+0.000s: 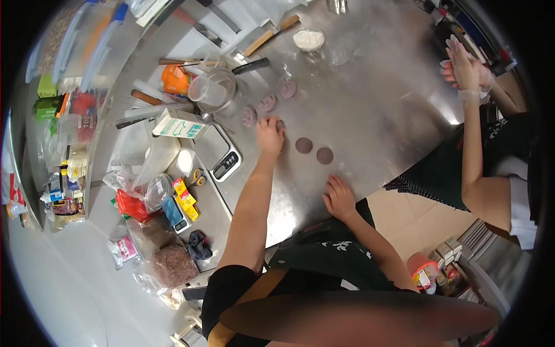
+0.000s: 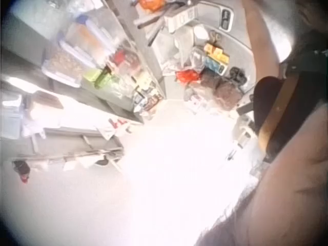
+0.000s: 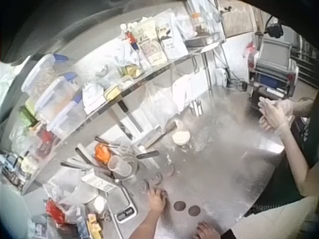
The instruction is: Manually roll and shape small pieces of purple-colored dough into uniform balls on a stainless steel work surface.
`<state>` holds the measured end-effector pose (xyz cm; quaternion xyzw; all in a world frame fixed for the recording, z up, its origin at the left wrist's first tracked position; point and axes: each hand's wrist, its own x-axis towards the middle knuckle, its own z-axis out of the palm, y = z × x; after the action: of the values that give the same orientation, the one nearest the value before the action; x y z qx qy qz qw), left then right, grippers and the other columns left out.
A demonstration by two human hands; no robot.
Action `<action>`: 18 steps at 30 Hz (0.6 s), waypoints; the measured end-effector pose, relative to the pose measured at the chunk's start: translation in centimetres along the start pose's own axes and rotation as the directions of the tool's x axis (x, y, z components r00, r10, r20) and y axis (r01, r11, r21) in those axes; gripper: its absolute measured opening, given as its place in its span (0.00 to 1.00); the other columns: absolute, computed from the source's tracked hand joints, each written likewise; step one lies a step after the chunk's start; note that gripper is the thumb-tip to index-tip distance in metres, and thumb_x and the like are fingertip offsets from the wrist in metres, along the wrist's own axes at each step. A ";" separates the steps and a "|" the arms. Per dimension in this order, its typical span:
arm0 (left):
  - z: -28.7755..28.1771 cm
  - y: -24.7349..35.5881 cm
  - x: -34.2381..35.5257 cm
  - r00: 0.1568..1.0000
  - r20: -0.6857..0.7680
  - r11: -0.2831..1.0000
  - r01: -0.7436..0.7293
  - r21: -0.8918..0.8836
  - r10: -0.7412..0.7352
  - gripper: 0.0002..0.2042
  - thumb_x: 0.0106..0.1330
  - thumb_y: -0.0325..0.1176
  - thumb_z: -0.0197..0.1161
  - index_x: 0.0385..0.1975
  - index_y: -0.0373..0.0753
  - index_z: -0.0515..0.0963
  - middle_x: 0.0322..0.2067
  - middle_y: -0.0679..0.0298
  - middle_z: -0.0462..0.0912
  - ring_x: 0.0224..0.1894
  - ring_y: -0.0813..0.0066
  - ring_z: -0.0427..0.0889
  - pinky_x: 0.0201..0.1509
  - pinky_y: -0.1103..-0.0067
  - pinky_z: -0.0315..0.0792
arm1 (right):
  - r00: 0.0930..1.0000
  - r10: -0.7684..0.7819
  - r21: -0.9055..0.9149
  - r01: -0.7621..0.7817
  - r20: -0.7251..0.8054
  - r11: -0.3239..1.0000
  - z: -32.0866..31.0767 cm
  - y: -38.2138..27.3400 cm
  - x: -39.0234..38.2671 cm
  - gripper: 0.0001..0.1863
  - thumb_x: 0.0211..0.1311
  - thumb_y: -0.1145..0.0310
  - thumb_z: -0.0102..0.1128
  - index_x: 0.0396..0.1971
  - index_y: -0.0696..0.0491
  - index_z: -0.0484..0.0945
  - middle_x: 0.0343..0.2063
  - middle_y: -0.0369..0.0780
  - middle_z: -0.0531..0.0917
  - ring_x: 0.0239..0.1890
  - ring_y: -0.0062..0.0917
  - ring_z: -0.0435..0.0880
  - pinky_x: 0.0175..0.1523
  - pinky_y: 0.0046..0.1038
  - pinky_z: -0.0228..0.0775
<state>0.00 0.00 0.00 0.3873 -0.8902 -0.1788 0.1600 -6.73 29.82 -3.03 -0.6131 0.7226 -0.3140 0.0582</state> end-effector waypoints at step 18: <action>-2.8 0.1 -16.4 0.984 -0.154 0.977 0.056 -0.208 -0.089 0.38 0.54 0.32 0.66 0.63 0.30 0.52 0.61 0.39 0.55 0.62 0.43 0.57 0.66 0.64 0.54 | 0.992 0.118 0.099 -0.113 -0.037 0.989 -0.1 1.4 -0.2 0.25 0.51 0.68 0.60 0.48 0.62 0.67 0.56 0.52 0.67 0.61 0.45 0.63 0.64 0.44 0.56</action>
<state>11.76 11.76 0.11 0.4148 -0.8366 -0.2421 0.2637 -7.88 30.13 -3.73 -0.5597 0.7420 -0.3578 0.0902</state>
